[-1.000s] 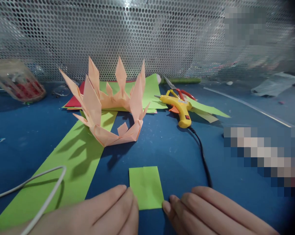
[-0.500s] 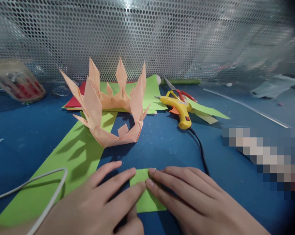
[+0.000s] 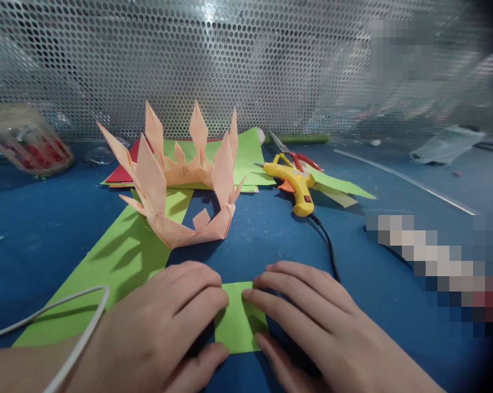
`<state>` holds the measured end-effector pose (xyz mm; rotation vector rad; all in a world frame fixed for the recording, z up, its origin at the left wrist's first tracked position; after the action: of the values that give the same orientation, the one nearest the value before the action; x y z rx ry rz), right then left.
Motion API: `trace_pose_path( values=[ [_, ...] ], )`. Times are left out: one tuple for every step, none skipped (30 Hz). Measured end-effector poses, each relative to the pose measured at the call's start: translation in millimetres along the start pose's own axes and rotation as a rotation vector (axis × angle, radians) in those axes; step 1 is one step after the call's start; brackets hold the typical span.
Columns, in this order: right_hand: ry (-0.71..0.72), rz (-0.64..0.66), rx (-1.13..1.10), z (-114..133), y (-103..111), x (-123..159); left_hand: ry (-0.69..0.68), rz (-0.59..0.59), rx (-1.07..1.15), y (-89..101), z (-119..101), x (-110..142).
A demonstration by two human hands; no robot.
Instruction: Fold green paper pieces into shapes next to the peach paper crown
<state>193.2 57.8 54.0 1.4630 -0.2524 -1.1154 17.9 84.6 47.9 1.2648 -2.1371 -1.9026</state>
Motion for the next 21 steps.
trace_pose_path(
  values=[
    [-0.013, -0.001, 0.000, -1, 0, -1, 0.028, 0.014, 0.021, -0.1, 2, 0],
    [-0.026, -0.001, 0.010, -2, 0, -2, 0.044, 0.020, 0.033, -0.1, 4, 1],
    [-0.034, 0.004, 0.022, -3, -1, -3, 0.049, 0.019, 0.037, -0.1, 5, 2],
    [-0.037, 0.016, 0.027, -3, -2, -3, 0.053, 0.024, 0.041, -0.5, 6, 2],
    [-0.042, 0.027, 0.022, -4, -3, -3, 0.049, 0.025, 0.047, -0.9, 6, 2],
    [-0.048, 0.028, 0.006, -5, -4, -3, 0.052, 0.028, 0.054, -1.3, 6, 2],
    [-0.059, 0.026, -0.019, -6, -5, -3, 0.055, 0.026, 0.064, -1.3, 6, 2],
    [-0.070, 0.026, -0.053, -6, -5, -2, 0.060, 0.020, 0.072, -0.9, 6, 2],
    [-0.088, 0.028, -0.096, -7, -5, -2, 0.068, 0.005, 0.076, 0.1, 5, 1],
    [-0.104, 0.025, -0.143, -8, -4, -2, 0.068, -0.026, 0.077, 2.0, 4, 0],
    [-0.117, 0.028, -0.198, -9, -3, -1, 0.059, -0.061, 0.078, 4.4, 2, 0],
    [-0.116, 0.036, -0.256, -10, -2, -1, 0.043, -0.106, 0.076, 7.4, 0, -1],
    [-0.105, 0.040, -0.310, -10, 0, -1, 0.027, -0.133, 0.081, 9.6, -2, -1],
    [-0.083, 0.045, -0.353, -10, 2, -1, 0.014, -0.142, 0.102, 10.8, -4, -1],
    [-0.059, 0.053, -0.381, -9, 5, -1, 0.010, -0.145, 0.141, 11.7, -5, 0],
    [-0.034, 0.063, -0.392, -9, 7, -1, 0.013, -0.142, 0.184, 12.0, -5, 1],
    [-0.013, 0.070, -0.389, -9, 8, -1, 0.022, -0.135, 0.226, 11.9, -5, 2],
    [0.000, 0.074, -0.379, -9, 9, -2, 0.015, -0.128, 0.262, 11.4, -5, 2],
    [0.010, 0.073, -0.368, -8, 9, -2, -0.001, -0.116, 0.281, 10.5, -5, 2],
    [0.018, 0.065, -0.356, -8, 9, -3, -0.026, -0.114, 0.277, 9.7, -5, 2],
    [0.018, 0.052, -0.343, -7, 8, -3, -0.052, -0.102, 0.263, 8.0, -5, 2]
  ],
)
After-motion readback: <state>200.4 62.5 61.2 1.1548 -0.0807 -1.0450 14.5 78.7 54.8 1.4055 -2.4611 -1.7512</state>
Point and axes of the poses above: each hand's wrist, its own x-axis away from the middle knuckle, its own y-axis out of the back of the hand, z = x × y, the point moved 5 cm from there along -x, towards the middle knuckle, and after that the axes turned 1 degree about -y, right-handed, at the moved point
